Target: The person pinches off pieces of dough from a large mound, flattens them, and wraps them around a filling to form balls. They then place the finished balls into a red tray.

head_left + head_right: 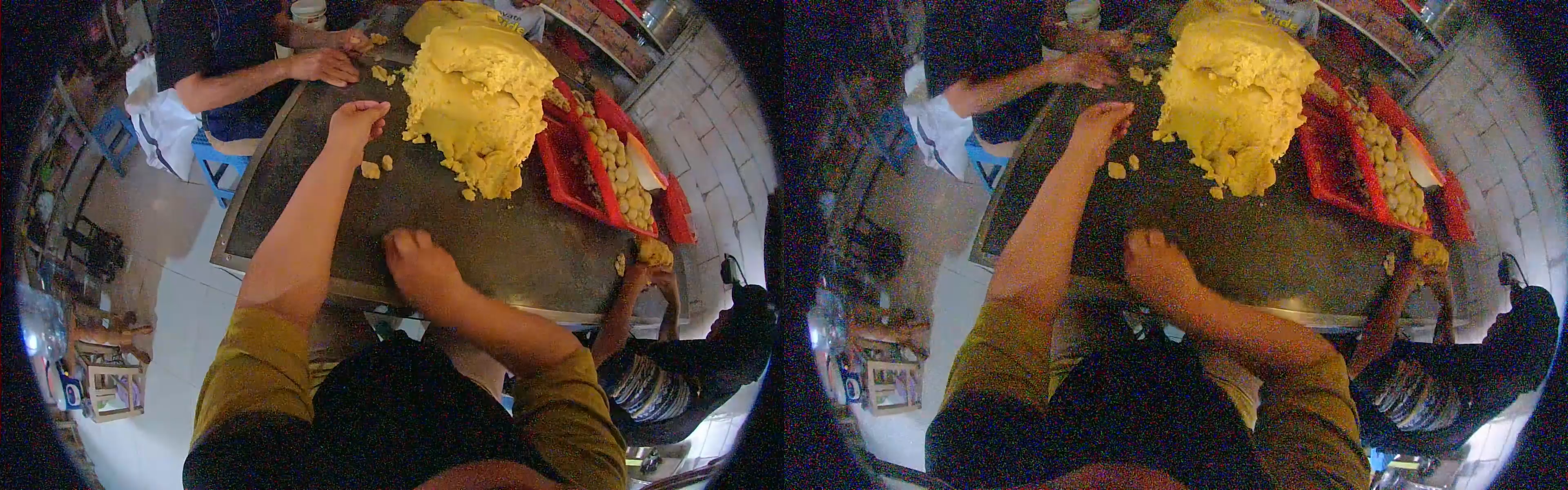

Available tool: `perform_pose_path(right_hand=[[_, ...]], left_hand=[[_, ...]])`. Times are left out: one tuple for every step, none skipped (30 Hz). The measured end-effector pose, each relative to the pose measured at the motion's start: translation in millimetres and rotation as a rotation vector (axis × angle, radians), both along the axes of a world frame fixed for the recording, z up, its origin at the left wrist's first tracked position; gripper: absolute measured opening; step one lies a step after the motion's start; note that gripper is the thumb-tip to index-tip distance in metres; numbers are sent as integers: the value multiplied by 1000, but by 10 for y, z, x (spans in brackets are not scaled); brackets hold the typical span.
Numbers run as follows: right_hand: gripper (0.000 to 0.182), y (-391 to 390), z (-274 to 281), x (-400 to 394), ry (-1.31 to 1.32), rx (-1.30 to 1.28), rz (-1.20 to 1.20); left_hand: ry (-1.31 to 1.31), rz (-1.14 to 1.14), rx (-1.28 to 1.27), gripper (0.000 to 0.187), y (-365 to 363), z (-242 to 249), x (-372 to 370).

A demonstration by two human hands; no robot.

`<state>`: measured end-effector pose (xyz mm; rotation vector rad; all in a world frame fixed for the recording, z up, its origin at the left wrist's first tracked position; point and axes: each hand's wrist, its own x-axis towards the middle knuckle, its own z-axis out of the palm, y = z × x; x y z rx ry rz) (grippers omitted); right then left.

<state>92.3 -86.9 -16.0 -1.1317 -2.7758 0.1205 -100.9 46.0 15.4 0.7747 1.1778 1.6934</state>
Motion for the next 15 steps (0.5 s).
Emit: perform_pose_path(right_hand=[[31, -102, 100, 19, -7, -69, 42], [31, -112, 209, 82, -9, -70, 39], [32, -102, 322, 201, 25, -45, 84], [33, -95, 367, 277, 61, -19, 126], [33, -133, 344, 306, 58, -23, 117], [34, -201, 311, 336, 66, -84, 89], [35, -233, 291, 359, 76, -140, 61], [35, -212, 289, 388, 79, -137, 50], [34, -182, 286, 438, 97, -57, 50], [34, -115, 287, 499, 112, 27, 52], [30, 69, 226, 588, 115, 117, -32], [27, 301, 200, 692, 116, 206, -116], [23, 481, 278, 780, 212, 31, -135], [21, 652, 370, 870, 308, -141, -149], [22, 780, 477, 983, 298, -156, -145]], left_hand=[[-22, 20, -14, 20, -6, 8, 10], [-25, 17, -15, 20, -9, 13, 6], [2, -9, -9, 19, -17, 14, -6], [30, -36, -2, 19, -16, 15, -1], [27, -46, -5, 19, -13, 13, 26], [21, -27, 1, 18, -26, 26, 63], [17, -8, 11, 18, -36, 53, 94], [20, -19, 14, 18, -55, 83, 115], [24, -29, 15, 18, -92, 87, 131], [28, -36, 20, 18, -94, 84, 134], [27, -44, 23, 18, -90, 79, 127], [35, -45, 17, 18, -68, 53, 107], [45, -43, 14, 19, -51, 48, 94], [45, -45, 23, 19, -56, 70, 87], [51, -46, -7, 19, -74, 85, 79]])
